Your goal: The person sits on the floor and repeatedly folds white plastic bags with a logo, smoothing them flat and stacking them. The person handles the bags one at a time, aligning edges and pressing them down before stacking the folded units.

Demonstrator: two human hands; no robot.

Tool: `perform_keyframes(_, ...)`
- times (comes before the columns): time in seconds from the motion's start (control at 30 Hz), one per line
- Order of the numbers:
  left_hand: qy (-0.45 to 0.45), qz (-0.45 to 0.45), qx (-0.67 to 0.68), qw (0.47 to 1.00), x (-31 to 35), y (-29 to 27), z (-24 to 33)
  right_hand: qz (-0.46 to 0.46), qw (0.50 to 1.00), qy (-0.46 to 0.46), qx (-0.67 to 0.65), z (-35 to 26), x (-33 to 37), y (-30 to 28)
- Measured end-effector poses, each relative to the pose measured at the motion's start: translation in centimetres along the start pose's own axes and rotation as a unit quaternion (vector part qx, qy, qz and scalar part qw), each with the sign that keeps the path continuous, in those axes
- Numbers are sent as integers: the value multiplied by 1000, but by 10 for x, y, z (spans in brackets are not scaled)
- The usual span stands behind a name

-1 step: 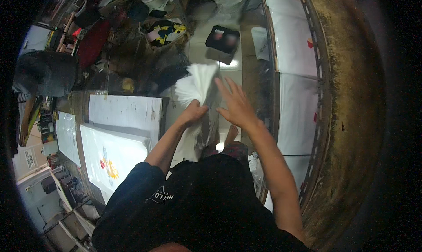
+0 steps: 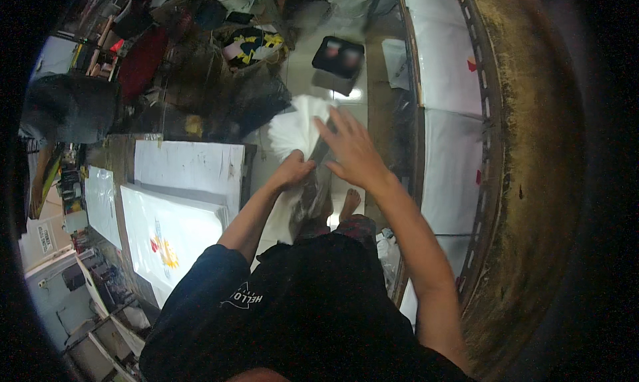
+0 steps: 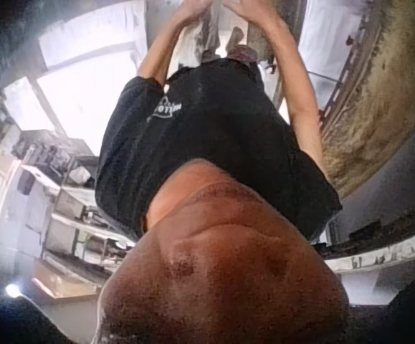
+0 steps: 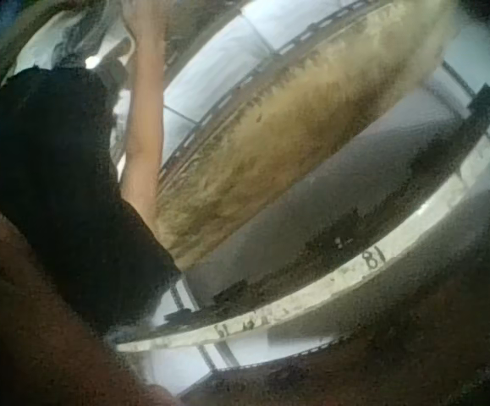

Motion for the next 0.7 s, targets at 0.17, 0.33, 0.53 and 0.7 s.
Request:
perform_keyframes(0.17,111,-73,-49,990,1,35,-35,-137,925,-294,199,1,-23,48)
perform_keyframes(0.33,98,-142,-97,980,16,54,-31,-388,842,-278,253,7,-13,68)
perform_keyframes(0.53,80,-236,-217,944,40,110,-52,-346,875,-314,126,14,57,100)
perform_keyframes(0.7,92,-272,-245,926,63,142,-73,-432,876,-216,-4,18,118,142)
Point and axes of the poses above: each hand's wrist, its own x-axis away from the middle knuckle, its own y-axis out of the palm, z = x × y, the point moved 1 cm from there along -x, towards the middle knuckle, and after that the axes turned 2 degrees about z, right-handed, at the moved point
